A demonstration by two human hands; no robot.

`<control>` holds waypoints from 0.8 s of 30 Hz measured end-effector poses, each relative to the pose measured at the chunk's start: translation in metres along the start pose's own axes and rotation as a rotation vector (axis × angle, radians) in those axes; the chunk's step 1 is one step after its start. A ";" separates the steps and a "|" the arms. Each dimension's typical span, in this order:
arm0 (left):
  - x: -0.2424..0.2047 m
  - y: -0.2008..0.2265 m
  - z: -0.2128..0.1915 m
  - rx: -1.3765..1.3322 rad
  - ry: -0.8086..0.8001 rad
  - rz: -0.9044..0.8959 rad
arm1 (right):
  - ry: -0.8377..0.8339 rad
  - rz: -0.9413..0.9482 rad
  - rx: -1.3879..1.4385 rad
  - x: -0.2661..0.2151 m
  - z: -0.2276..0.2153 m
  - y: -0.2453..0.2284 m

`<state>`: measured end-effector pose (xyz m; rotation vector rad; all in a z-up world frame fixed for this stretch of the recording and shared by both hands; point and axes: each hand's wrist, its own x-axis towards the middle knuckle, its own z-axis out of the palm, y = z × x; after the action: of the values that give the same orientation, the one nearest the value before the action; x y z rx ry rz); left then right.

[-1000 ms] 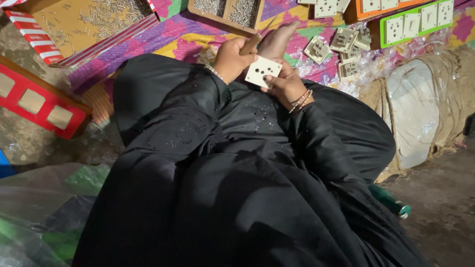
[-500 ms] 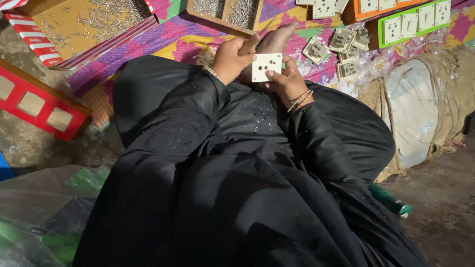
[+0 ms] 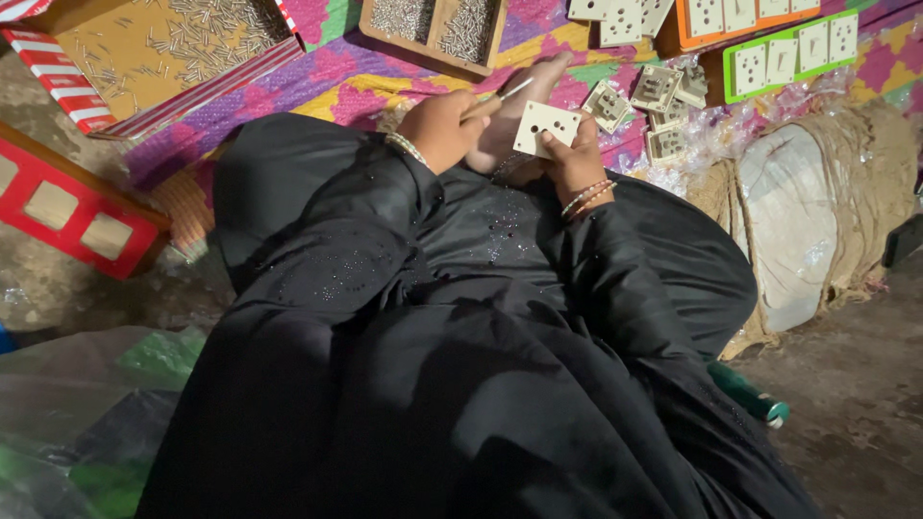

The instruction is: The person sits on the floor and assembles electrical components, including sockets and switches, into a multi-gang plate. They pick up individual components, insert screws into the plate, and secure the parts together. The person handles several components and a wooden box of screws, placing the assembled plate aside.

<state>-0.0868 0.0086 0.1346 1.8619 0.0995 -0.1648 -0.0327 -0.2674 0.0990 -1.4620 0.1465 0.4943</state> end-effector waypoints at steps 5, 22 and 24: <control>-0.003 0.009 -0.003 0.195 -0.044 0.009 | -0.001 -0.060 -0.006 0.002 -0.003 0.001; -0.001 0.002 0.013 0.333 0.015 0.083 | 0.011 -0.319 -0.329 0.012 -0.014 0.019; -0.002 0.001 0.016 0.357 0.036 0.082 | 0.011 -0.330 -0.377 0.010 -0.011 0.018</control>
<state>-0.0901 -0.0072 0.1310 2.2212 0.0183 -0.0962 -0.0291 -0.2757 0.0773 -1.8151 -0.1887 0.2508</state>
